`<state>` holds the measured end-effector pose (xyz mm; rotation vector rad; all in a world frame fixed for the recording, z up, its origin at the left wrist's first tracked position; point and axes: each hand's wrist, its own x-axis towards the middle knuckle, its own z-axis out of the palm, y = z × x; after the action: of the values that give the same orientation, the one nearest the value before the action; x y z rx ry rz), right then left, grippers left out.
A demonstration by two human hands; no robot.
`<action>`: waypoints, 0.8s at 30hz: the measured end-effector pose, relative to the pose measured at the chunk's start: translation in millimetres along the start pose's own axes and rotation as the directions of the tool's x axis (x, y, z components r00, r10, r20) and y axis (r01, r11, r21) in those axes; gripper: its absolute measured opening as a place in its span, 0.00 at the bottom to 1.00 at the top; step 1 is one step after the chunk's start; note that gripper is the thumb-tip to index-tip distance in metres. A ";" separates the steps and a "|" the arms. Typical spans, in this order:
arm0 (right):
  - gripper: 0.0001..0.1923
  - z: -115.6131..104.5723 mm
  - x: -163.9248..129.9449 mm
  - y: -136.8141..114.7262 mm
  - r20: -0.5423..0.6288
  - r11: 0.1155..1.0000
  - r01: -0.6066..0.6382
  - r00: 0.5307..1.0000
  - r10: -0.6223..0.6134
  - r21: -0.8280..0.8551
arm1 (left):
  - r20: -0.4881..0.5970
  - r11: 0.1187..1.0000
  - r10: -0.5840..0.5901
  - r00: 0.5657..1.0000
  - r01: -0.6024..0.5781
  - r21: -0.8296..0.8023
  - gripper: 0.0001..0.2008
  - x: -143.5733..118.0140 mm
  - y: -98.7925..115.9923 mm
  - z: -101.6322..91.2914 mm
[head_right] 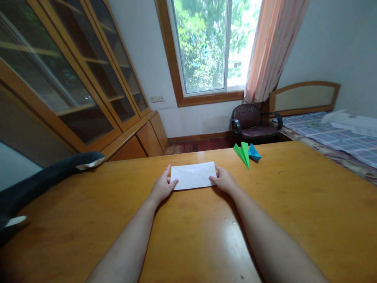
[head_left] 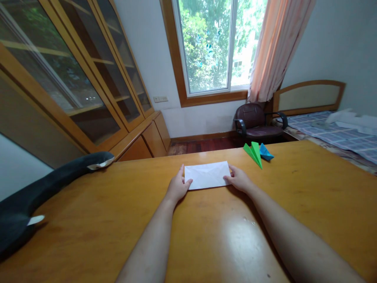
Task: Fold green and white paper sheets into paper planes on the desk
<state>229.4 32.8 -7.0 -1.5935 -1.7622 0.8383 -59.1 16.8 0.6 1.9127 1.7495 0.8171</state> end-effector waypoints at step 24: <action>0.12 14.2 -25.7 -41.0 -0.062 0.728 0.101 0.979 -0.193 -0.678 | 0.277 0.822 0.284 0.918 -0.381 0.423 0.19 -18.8 43.6 46.7</action>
<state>195.5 3.4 16.1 -1.8434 -2.2016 -0.0263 3.8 -3.2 -7.7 2.5765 1.6073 0.2870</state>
